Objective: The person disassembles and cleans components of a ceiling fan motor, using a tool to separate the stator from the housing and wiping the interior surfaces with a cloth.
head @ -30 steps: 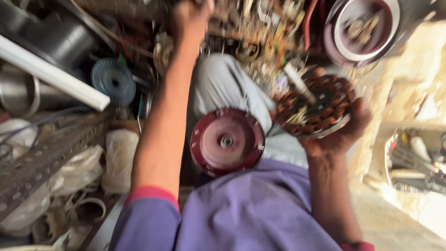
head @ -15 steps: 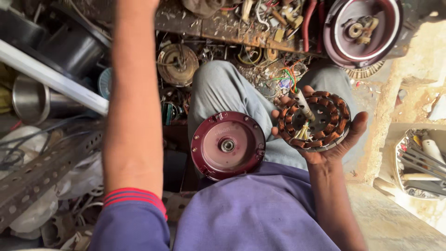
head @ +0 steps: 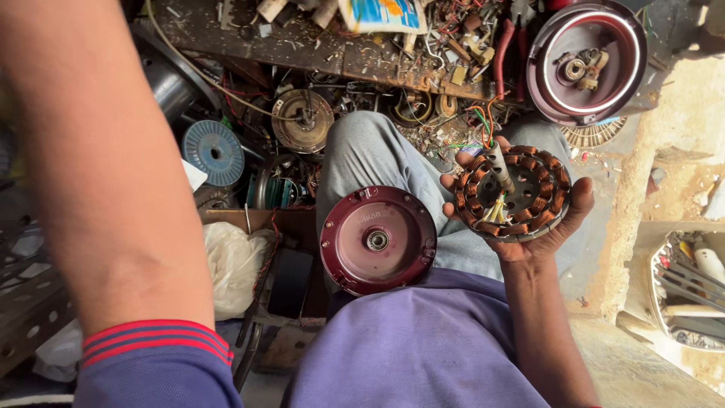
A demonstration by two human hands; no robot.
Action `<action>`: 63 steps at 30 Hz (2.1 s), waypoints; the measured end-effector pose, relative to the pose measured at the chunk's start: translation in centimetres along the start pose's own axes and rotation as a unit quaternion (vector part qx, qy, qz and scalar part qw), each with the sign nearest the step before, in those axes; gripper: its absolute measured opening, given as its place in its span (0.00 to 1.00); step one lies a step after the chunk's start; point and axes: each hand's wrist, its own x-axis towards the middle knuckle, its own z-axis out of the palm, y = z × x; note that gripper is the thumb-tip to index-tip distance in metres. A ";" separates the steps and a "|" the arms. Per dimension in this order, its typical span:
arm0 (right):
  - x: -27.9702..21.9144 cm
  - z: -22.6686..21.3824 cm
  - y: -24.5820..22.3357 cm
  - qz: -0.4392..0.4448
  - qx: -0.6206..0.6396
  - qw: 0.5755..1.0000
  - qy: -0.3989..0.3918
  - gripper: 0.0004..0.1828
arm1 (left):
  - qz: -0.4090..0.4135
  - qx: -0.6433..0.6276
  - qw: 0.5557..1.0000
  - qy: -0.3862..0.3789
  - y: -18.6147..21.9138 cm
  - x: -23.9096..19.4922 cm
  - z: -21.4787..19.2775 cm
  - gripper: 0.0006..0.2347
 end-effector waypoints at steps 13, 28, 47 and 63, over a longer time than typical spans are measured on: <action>8.7 1.9 2.4 0.124 -0.063 0.988 -0.069 0.59 | 0.216 0.060 0.967 -0.122 10.4 -3.0 0.2 0.19; 18.6 -3.9 5.3 0.023 -0.367 0.922 0.118 0.33 | 0.078 0.167 0.981 -0.063 -10.1 0.2 13.9 0.17; 2.2 -6.6 7.5 0.183 -0.685 0.692 0.135 0.26 | 0.133 0.150 0.978 -0.062 -15.6 -1.3 16.1 0.09; 4.1 -9.7 6.4 -0.061 -0.643 0.745 0.165 0.28 | -0.177 -0.474 0.863 0.006 -7.1 -6.3 -0.2 0.10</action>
